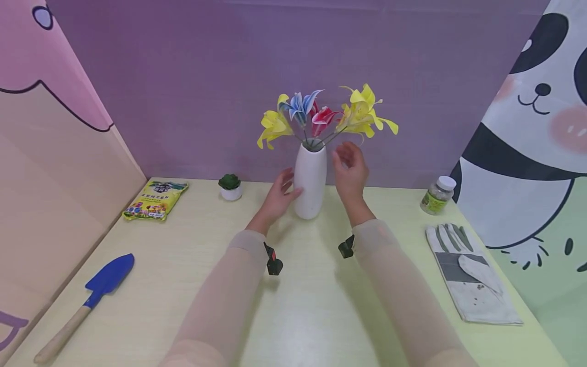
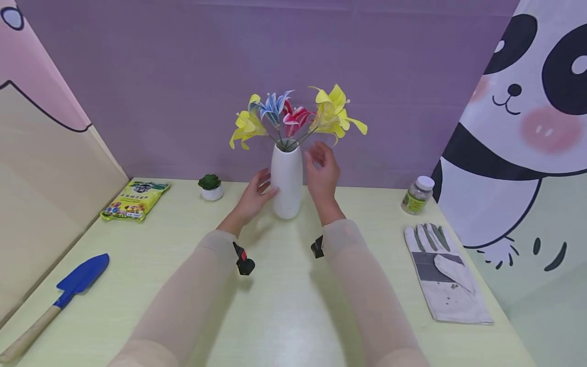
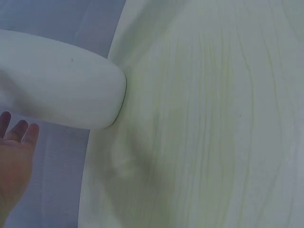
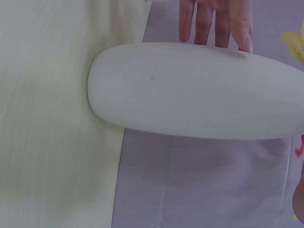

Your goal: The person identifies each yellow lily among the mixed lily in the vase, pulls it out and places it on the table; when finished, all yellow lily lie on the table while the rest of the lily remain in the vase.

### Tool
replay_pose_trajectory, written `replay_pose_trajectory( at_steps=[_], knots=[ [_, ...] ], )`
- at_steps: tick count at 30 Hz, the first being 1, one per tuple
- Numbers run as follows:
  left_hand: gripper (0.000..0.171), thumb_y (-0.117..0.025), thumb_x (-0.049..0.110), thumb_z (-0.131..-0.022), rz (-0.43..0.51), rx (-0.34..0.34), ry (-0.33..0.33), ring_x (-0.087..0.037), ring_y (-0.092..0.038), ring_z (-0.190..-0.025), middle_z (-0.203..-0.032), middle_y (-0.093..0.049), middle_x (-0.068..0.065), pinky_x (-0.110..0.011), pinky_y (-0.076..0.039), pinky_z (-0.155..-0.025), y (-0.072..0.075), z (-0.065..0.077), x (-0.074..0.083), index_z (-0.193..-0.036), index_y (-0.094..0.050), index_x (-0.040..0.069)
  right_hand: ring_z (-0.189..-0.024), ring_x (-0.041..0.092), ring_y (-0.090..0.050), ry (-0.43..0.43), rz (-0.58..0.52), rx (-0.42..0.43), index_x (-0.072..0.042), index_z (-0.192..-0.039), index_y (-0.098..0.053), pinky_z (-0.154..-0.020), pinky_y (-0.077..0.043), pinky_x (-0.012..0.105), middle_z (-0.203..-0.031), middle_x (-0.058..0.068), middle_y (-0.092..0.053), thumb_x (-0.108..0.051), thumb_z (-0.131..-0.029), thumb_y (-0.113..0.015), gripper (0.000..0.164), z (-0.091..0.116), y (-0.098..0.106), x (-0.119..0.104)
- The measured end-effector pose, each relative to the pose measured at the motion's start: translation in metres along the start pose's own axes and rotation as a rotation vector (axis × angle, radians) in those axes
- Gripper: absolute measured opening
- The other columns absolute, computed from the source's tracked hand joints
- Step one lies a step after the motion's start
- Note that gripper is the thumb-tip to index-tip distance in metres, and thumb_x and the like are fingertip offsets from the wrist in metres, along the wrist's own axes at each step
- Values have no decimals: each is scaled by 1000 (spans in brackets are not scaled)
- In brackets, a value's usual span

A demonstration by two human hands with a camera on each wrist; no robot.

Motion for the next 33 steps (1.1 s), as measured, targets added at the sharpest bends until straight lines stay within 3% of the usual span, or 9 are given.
replay_pose_trajectory(
  at_steps=[6, 15, 23, 33],
  knots=[
    [66, -60, 9, -98, -4, 0, -6, -30, -27, -142, -157, -26, -12, -45, -27, -114, -5, 0, 5, -153, -25, 9, -100, 26, -64, 4, -13, 30, 6, -118, -58, -92, -51, 29, -109, 18, -66, 0, -90, -69, 31, -3, -11, -3],
    [64, -61, 12, -98, -38, 31, -12, -29, -33, -139, -154, -31, -11, -41, -30, -113, -5, -1, 1, -152, -28, 11, -100, 22, -64, -11, 5, 41, 2, -119, -58, -91, -51, 27, -110, 15, -66, -6, -91, -69, 31, -5, -22, -5],
    [63, -61, 12, -98, -45, 35, -19, -31, -33, -138, -153, -32, -13, -46, -30, -113, -6, -2, 3, -152, -28, 9, -97, 25, -64, -36, -20, 78, 4, -114, -57, -89, -52, 28, -108, 17, -66, -4, -90, -69, 28, -11, -28, -5],
    [63, -60, 10, -97, -53, 18, -24, -31, -33, -138, -154, -31, -13, -44, -31, -112, -7, -1, 5, -152, -28, 8, -99, 23, -61, -73, 33, 51, -1, -121, -52, -89, -52, 27, -109, 12, -63, -10, -96, -63, 28, -16, -29, -9]
  ],
)
Point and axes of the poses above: each hand's wrist, its own z-axis away from the middle knuckle, its own y-axis out of the back of the hand, x = y × z, the point moved 1 cm from there along -z, towards the middle knuckle
